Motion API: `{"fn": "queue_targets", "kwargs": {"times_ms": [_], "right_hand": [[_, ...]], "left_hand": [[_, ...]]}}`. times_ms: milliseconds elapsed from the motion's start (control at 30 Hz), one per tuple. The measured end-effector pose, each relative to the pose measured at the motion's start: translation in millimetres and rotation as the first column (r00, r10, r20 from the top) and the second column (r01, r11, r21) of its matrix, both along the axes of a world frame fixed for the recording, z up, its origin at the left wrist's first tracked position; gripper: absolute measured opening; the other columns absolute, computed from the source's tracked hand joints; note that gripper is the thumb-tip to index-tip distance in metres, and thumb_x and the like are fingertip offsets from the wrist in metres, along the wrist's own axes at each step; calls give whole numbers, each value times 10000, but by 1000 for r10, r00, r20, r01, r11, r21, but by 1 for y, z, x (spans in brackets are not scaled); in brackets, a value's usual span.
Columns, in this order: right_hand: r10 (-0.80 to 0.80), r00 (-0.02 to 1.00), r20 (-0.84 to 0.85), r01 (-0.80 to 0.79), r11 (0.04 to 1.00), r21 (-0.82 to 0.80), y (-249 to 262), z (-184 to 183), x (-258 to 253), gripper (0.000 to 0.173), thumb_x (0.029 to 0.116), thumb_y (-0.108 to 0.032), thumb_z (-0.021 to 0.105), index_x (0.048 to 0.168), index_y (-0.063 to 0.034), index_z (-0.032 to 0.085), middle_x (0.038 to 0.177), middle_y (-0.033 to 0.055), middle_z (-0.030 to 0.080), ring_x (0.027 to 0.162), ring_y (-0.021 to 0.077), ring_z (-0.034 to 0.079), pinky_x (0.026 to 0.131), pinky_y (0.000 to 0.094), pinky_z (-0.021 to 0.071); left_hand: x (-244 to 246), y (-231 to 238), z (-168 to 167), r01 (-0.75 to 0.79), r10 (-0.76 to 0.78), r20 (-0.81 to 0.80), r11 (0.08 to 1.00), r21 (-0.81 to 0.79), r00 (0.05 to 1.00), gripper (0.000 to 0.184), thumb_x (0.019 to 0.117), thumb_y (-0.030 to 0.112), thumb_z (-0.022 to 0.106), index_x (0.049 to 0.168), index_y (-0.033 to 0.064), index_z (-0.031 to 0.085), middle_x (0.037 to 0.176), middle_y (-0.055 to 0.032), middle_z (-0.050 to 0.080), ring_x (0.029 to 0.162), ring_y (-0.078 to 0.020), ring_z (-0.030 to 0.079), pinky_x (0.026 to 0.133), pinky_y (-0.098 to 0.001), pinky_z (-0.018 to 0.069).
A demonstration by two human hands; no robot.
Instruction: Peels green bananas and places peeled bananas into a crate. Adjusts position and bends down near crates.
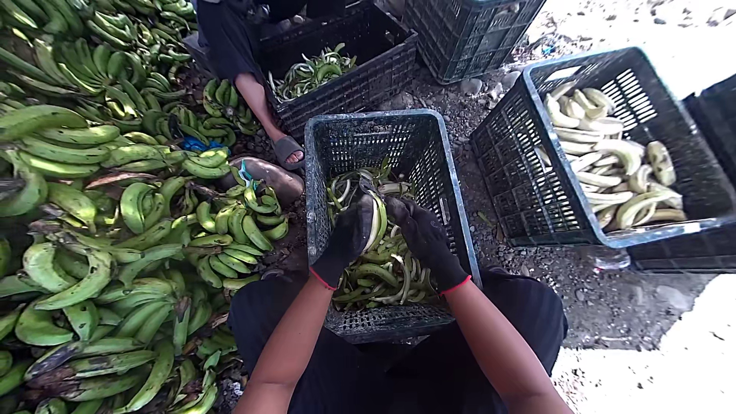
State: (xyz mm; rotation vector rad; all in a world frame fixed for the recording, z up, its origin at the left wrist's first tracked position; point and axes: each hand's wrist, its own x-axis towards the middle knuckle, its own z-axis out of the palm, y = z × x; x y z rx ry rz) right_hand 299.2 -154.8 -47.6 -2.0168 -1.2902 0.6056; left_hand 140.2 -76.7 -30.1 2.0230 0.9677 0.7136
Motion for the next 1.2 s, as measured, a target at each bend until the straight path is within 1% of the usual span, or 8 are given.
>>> {"fn": "queue_targets", "kwargs": {"times_ms": [167, 233, 300, 400, 733, 933, 1067, 1200], "right_hand": [[2, 994, -106, -10, 997, -71, -5, 4, 5, 766, 1022, -706, 200, 1140, -99, 651, 852, 157, 643, 785, 349, 645, 648, 590, 489], [0, 995, -97, -2, 1000, -20, -4, -1, 5, 792, 995, -753, 174, 1118, -116, 629, 814, 125, 618, 741, 311, 635, 610, 553, 494], [31, 996, -83, -27, 998, 51, -2, -3, 4, 773, 986, -766, 217, 1180, -149, 641, 882, 100, 641, 792, 274, 637, 654, 529, 510], [152, 970, 191, -174, 979, 102, -1, -8, 3, 767, 958, -749, 324, 1314, -163, 667, 1176, 207, 660, 1104, 424, 624, 850, 652, 495], [12, 798, 602, -348, 825, 445, 1, -26, 2, 702, 855, -735, 544, 1262, -190, 719, 1065, 172, 675, 1059, 406, 618, 1010, 656, 366], [11, 895, 447, -133, 961, 242, -6, -11, -14, 813, 898, -824, 369, 1279, -202, 727, 1096, 229, 679, 1035, 467, 621, 866, 671, 429], [26, 994, 109, -33, 998, 62, -2, -6, -14, 698, 996, -718, 309, 1248, -211, 718, 1046, 146, 710, 973, 367, 671, 768, 625, 504], [50, 987, -153, -51, 999, -8, -4, -2, -8, 735, 993, -753, 249, 1100, -170, 684, 834, 84, 655, 748, 274, 637, 624, 554, 489]], "left_hand": [[1, -1, -4, 128, -133, 92, 990, 64, 987, 475, 1086, 209, 363, 1389, -122, 518, 1275, -268, 640, 1176, -284, 640, 1039, -412, 480], [3, 1, -5, 73, -7, 255, 965, -252, 967, 524, 1111, 358, 246, 1419, 25, 508, 1066, -94, 717, 885, -131, 690, 793, -300, 578], [2, 8, -6, 115, 194, 427, 793, -599, 883, 566, 1088, 537, 201, 1251, 146, 576, 872, -42, 705, 693, -125, 666, 606, -293, 574], [-13, 19, -7, 238, 346, 545, 634, -736, 764, 486, 1067, 565, 326, 1154, 198, 632, 881, 10, 675, 733, -93, 653, 626, -281, 571], [-33, 45, -12, 477, 488, 557, 289, -830, 672, 440, 1061, 416, 287, 922, 137, 597, 719, -12, 617, 528, -88, 601, 469, -203, 522], [-20, 17, 1, 104, 457, 414, 563, -820, 787, 377, 1070, 497, 367, 1069, 181, 573, 747, 4, 618, 588, -98, 605, 511, -267, 530], [-9, 3, -5, -133, 299, 267, 855, -501, 916, 576, 1100, 505, 222, 1396, 107, 515, 1170, -106, 616, 967, -158, 608, 827, -406, 545], [-8, -1, -2, -87, 119, 167, 978, -188, 979, 539, 1103, 385, 227, 1399, 29, 503, 1170, -147, 622, 1004, -179, 617, 886, -403, 529]]}}
